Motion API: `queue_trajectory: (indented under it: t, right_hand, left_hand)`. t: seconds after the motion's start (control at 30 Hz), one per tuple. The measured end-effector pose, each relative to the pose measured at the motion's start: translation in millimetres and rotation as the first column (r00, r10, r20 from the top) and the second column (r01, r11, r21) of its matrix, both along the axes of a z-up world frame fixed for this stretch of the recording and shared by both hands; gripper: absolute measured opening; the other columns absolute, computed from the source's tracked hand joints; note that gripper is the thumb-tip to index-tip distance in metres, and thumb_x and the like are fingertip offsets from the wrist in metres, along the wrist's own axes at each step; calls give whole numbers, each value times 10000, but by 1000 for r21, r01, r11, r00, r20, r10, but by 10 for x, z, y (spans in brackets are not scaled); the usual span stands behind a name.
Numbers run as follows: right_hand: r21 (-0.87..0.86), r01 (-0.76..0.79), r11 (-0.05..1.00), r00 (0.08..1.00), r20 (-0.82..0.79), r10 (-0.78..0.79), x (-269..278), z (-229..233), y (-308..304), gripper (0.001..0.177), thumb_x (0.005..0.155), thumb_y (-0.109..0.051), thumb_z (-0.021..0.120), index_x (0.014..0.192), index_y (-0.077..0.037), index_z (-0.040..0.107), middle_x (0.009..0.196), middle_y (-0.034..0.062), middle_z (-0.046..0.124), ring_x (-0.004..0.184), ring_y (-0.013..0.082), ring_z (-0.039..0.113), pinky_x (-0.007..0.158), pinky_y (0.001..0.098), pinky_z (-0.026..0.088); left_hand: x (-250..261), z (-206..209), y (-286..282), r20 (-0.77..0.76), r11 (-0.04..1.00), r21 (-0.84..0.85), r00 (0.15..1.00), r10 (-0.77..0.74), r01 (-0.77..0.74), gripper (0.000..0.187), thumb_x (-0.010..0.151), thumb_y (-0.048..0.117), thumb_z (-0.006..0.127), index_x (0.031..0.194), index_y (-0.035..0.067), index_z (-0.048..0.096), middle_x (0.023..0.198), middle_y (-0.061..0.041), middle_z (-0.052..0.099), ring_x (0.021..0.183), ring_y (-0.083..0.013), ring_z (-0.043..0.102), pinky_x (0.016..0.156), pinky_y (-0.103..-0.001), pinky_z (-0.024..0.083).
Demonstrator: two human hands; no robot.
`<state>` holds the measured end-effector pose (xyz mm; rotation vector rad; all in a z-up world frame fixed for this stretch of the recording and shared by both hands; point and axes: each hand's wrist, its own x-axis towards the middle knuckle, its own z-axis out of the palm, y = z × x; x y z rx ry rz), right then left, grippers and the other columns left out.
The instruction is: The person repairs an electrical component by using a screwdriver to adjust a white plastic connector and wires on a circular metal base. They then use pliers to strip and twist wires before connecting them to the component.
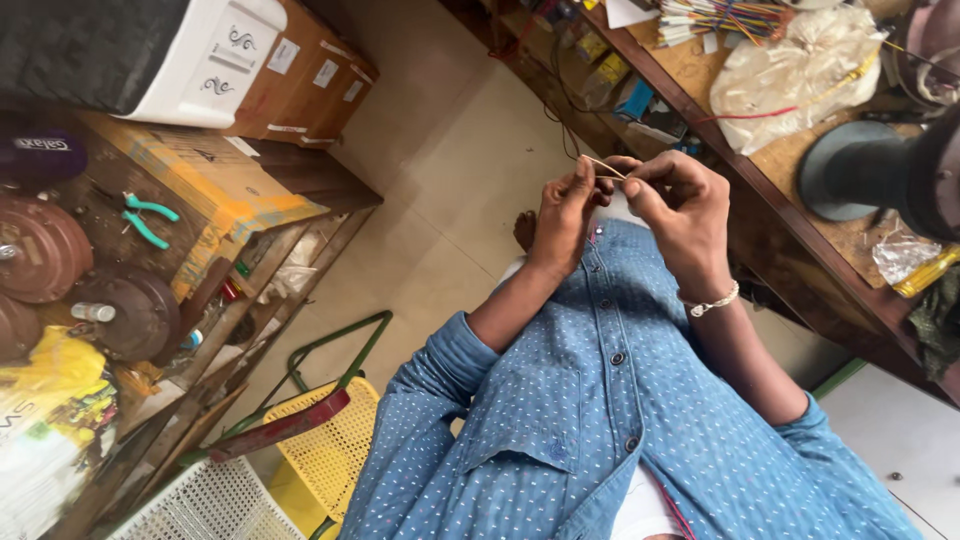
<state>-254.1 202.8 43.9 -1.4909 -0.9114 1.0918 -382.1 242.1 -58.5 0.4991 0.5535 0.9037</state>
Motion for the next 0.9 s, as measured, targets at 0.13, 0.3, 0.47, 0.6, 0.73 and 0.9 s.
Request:
queue_trajectory:
  t: [0.13, 0.3, 0.47, 0.6, 0.73, 0.9]
  right_hand:
    - [21, -12, 1000, 975, 220, 7, -224, 69, 365, 76, 969, 5, 703, 946, 21, 632, 994, 21, 735, 792, 23, 551, 677, 187, 461]
    - [22, 57, 998, 965, 255, -61, -138, 74, 942, 75, 1021, -33, 718, 1000, 4, 657, 868, -8, 633, 769, 14, 543, 673, 195, 445]
    - [-39, -70, 997, 850, 521, 80, -150, -5, 1491, 133, 934, -93, 782, 1006, -8, 709, 809, 57, 687, 680, 71, 578, 621, 250, 481]
    - [-121, -152, 981, 859, 475, 192, -156, -145, 1914, 139, 907, -122, 777, 995, -25, 731, 800, 98, 719, 647, 131, 620, 606, 307, 504]
    - [-88, -208, 974, 884, 409, 226, -89, -341, 2265, 162, 874, -145, 788, 963, -23, 729, 823, 134, 728, 649, 168, 669, 616, 323, 534]
    - [-55, -65, 996, 931, 356, 81, -130, -480, 2501, 195, 882, -156, 796, 968, -2, 712, 845, 150, 727, 692, 218, 689, 637, 336, 533]
  left_hand:
    - [-233, -134, 271, 246, 971, -231, 969, -4, 63, 448, 1114, 398, 524, 1175, -11, 699, 956, -39, 685, 865, -107, 602, 816, -274, 477]
    - [-551, 24, 841, -29, 987, -73, 989, 144, -146, 371, 1129, 350, 548, 1115, 3, 679, 1019, -81, 691, 858, -129, 579, 792, -298, 462]
    - [-968, 618, 1518, -496, 651, 757, 703, 509, 62, 389, 970, 214, 667, 1317, 51, 598, 1331, -114, 533, 1121, -239, 540, 926, -309, 470]
    - [-982, 903, 2311, -624, 584, 744, 650, 433, 325, 374, 938, 169, 715, 1287, 59, 639, 1264, -123, 641, 1087, -279, 600, 916, -342, 492]
    - [-855, 911, 2830, -779, 548, 599, 584, 230, 583, 287, 909, 120, 747, 1193, 87, 709, 1111, -103, 720, 1027, -280, 674, 915, -379, 540]
    - [-639, 779, 3195, -845, 549, 472, 531, 58, 690, 185, 928, 118, 735, 1110, 91, 734, 1062, -89, 750, 965, -251, 716, 850, -353, 574]
